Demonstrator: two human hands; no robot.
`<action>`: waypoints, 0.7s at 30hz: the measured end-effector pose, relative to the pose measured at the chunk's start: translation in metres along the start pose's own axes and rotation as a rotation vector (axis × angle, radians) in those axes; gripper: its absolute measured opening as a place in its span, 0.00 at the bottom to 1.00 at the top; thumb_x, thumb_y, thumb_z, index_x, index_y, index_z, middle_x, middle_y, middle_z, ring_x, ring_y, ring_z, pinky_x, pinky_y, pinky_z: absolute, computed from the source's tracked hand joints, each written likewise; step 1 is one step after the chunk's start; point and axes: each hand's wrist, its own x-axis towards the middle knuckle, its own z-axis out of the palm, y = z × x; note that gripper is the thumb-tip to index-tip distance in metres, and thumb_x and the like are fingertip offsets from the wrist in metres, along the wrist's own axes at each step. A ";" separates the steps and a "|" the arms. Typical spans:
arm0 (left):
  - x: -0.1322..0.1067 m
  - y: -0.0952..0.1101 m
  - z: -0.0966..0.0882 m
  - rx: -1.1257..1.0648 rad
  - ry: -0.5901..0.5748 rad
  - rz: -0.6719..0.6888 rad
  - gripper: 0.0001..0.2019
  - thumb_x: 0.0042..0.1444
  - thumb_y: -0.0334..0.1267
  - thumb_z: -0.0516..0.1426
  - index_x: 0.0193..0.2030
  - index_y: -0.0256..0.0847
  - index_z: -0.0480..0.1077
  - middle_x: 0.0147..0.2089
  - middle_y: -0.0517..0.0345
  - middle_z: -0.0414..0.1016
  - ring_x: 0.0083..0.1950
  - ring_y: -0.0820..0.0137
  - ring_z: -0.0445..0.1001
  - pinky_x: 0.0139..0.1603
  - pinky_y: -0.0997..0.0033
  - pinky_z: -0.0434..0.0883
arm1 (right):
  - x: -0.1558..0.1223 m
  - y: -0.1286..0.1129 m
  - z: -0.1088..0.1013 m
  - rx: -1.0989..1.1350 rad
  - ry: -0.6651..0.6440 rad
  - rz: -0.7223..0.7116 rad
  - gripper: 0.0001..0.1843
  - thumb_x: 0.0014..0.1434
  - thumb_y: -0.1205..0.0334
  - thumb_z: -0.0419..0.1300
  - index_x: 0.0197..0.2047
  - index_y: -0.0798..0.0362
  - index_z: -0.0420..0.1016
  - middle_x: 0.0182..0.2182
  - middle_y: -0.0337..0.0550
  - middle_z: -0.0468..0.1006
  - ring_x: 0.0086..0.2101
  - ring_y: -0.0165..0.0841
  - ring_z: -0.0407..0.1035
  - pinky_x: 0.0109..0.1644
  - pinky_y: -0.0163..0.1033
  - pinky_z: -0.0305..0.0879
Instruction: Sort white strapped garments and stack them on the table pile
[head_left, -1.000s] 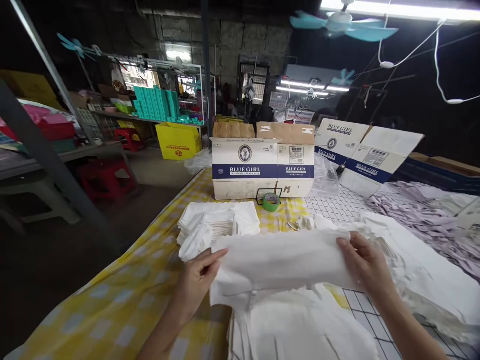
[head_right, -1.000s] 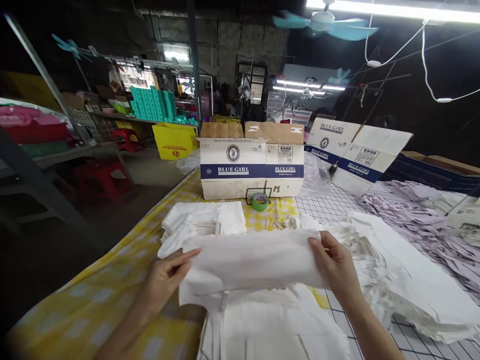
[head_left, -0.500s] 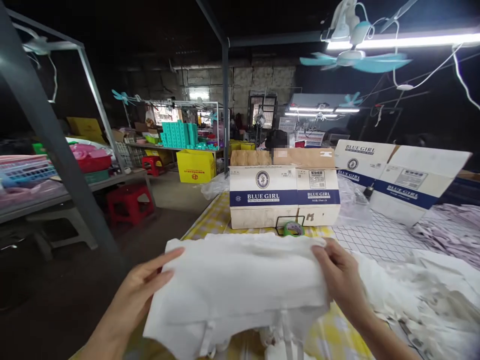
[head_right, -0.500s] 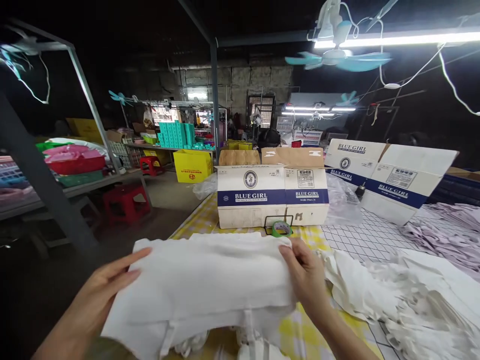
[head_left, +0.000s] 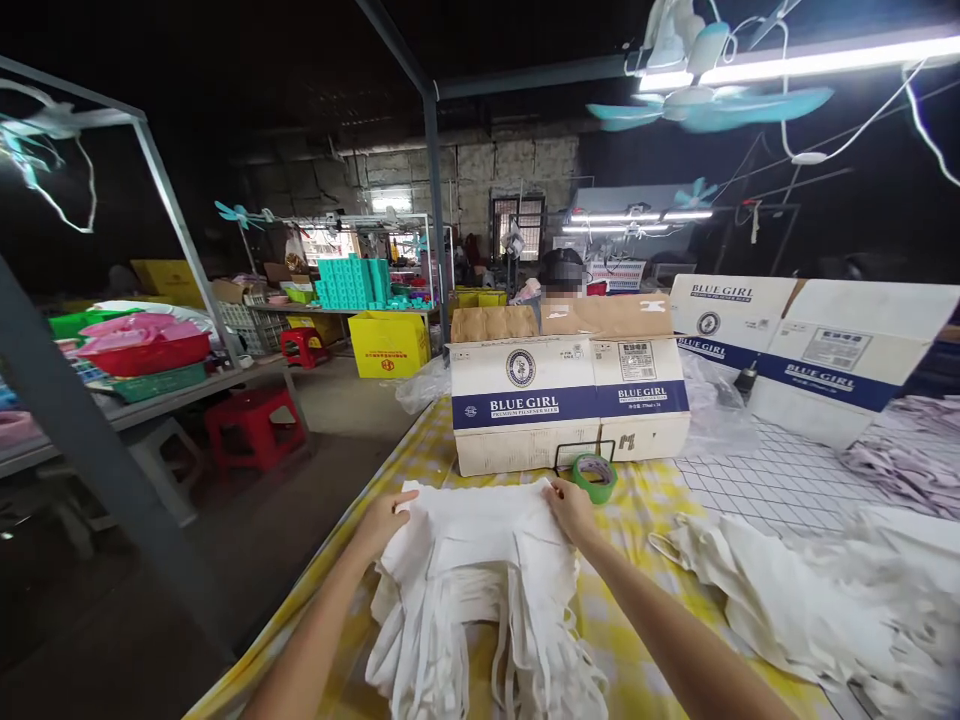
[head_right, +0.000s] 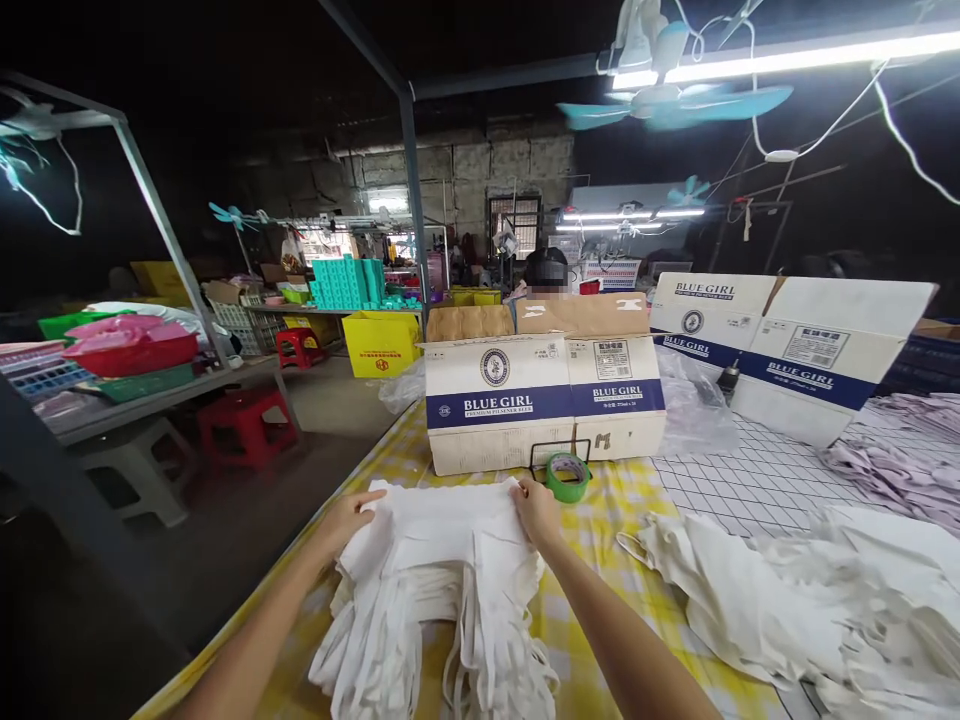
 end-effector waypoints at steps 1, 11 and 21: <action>0.003 -0.003 0.000 0.026 -0.003 0.005 0.26 0.39 0.28 0.53 0.48 0.33 0.74 0.37 0.51 0.80 0.22 0.75 0.66 0.22 0.76 0.60 | 0.002 0.002 0.001 -0.024 -0.001 0.005 0.12 0.57 0.58 0.53 0.25 0.50 0.69 0.26 0.43 0.76 0.29 0.35 0.68 0.30 0.34 0.54; 0.003 0.008 0.010 0.363 0.101 0.112 0.22 0.47 0.27 0.51 0.50 0.34 0.73 0.57 0.43 0.70 0.60 0.59 0.64 0.61 0.61 0.57 | -0.003 -0.006 -0.001 -0.203 0.004 -0.025 0.14 0.62 0.59 0.48 0.45 0.54 0.69 0.42 0.56 0.73 0.40 0.45 0.68 0.37 0.42 0.58; -0.044 0.027 0.040 0.459 -0.127 0.249 0.25 0.58 0.46 0.46 0.59 0.37 0.63 0.62 0.44 0.64 0.64 0.55 0.60 0.63 0.48 0.50 | -0.052 -0.002 -0.049 -0.229 -0.094 -0.218 0.18 0.61 0.61 0.53 0.54 0.54 0.63 0.53 0.54 0.64 0.52 0.43 0.58 0.53 0.46 0.55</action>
